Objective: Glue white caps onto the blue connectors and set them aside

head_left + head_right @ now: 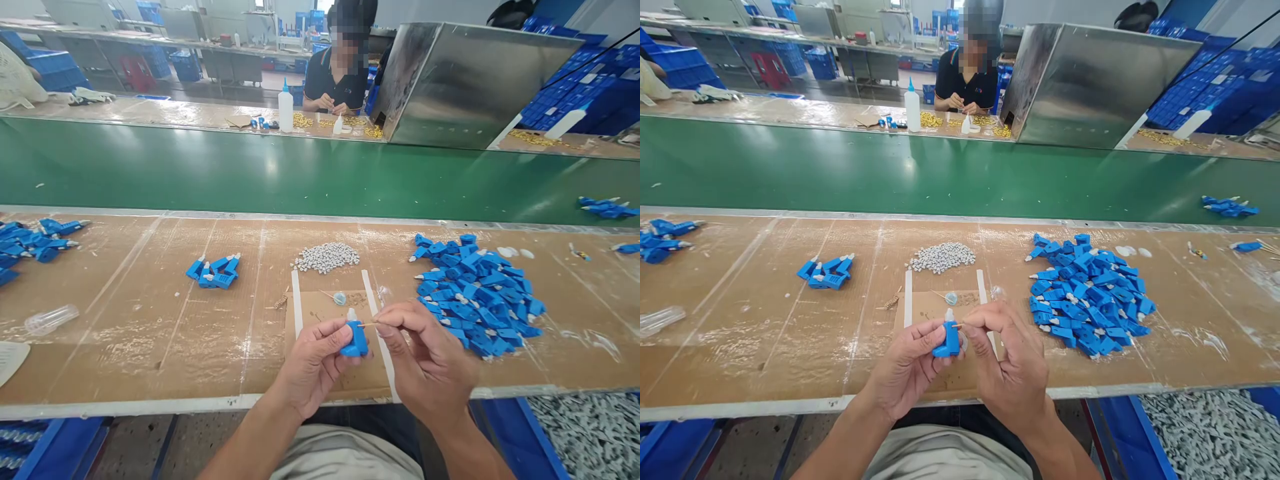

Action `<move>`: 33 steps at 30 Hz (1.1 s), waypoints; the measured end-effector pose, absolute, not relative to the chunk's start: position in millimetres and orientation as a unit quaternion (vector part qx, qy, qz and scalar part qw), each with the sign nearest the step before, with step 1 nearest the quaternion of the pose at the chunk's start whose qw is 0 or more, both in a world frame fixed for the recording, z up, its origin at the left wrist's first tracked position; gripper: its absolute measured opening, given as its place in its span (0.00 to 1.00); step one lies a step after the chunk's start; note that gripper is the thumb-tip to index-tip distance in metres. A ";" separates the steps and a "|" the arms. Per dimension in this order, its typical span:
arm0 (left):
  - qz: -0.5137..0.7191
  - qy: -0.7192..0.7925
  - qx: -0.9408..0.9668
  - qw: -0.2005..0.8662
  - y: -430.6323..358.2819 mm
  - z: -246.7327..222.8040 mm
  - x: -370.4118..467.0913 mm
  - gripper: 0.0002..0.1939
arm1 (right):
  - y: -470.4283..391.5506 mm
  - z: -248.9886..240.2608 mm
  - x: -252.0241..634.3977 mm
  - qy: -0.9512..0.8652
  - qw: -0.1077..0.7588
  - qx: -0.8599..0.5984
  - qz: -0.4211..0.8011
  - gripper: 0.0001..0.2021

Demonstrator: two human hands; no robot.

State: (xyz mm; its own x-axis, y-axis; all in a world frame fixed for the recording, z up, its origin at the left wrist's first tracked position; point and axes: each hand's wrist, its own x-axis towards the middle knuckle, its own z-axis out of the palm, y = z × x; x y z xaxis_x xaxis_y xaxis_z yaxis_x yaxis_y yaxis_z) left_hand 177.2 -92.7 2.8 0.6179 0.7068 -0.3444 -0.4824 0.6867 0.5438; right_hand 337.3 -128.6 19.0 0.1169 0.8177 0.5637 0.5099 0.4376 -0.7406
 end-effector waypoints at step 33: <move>0.445 0.373 0.143 0.801 -82.9 -33.1 130.0 0.14 | 13.4 -48.9 405.4 -0.709 0.312 -0.621 0.118 0.09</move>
State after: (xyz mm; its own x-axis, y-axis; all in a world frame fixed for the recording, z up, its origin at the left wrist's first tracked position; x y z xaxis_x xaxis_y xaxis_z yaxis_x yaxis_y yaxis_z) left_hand 130.0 -82.9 -33.1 0.3251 0.8201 -0.4709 -0.6071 0.5628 0.5610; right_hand 405.4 13.4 -48.9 -0.0346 0.9544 0.2964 0.8070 0.2017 -0.5551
